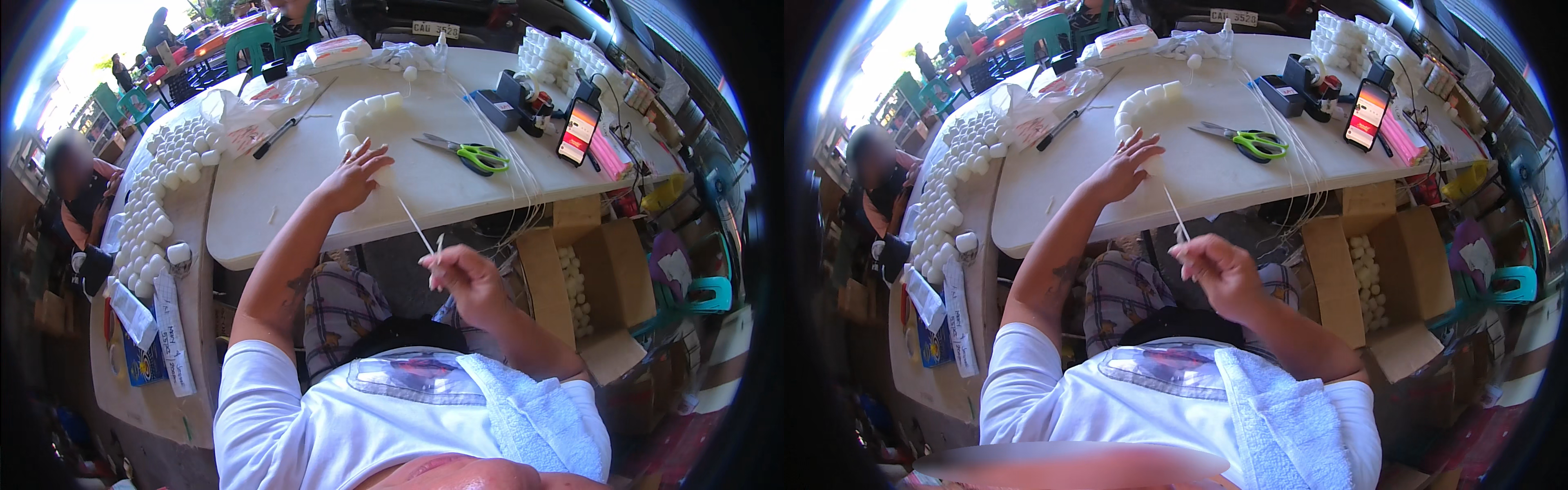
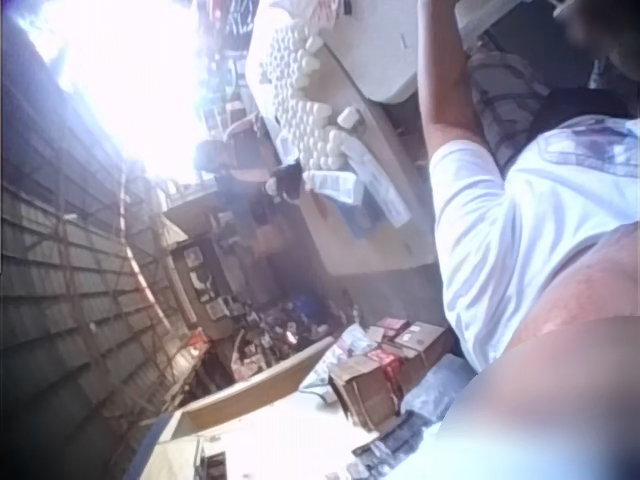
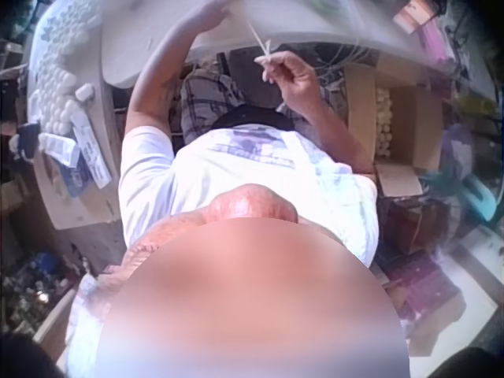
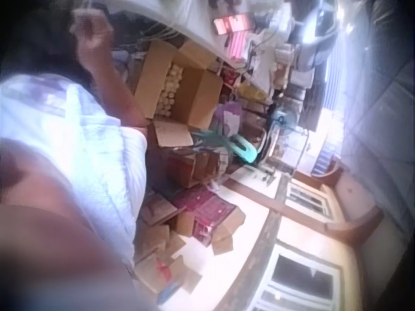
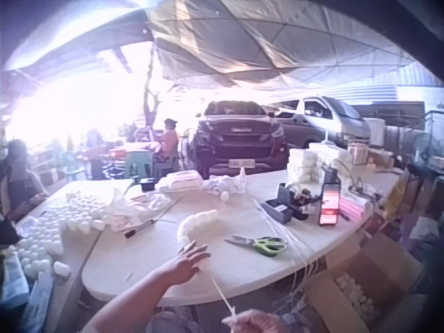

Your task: The person threads white cylindrical candles onto a string, ties knots to secure them, and trims the string with scissors. The person repeats this process to form a long garland of candles on the table.

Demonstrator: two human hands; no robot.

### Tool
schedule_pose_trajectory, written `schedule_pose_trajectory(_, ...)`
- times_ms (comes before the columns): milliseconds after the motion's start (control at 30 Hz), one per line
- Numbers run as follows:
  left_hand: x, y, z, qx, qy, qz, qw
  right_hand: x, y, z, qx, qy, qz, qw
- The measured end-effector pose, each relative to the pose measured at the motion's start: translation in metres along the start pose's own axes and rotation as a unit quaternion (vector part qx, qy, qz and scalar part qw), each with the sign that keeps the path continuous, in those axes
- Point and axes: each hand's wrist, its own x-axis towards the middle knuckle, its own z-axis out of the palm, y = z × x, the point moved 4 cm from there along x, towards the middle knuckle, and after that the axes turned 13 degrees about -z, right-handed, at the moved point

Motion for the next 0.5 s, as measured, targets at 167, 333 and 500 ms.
schedule_pose_trajectory(167,-0.032,0.039,-0.012,-0.022,0.086,-0.063,0.994,0.004,0.016,-0.025,0.064,0.125,0.082,0.987)
schedule_pose_trajectory(333,-0.105,0.103,0.009,-0.472,-0.036,-0.11,0.874,-0.005,0.022,-0.025,-0.078,0.056,0.098,0.99)
schedule_pose_trajectory(500,-0.124,0.113,0.025,-0.609,0.022,-0.094,0.787,0.003,0.016,-0.016,-0.236,-0.058,-0.033,0.969)
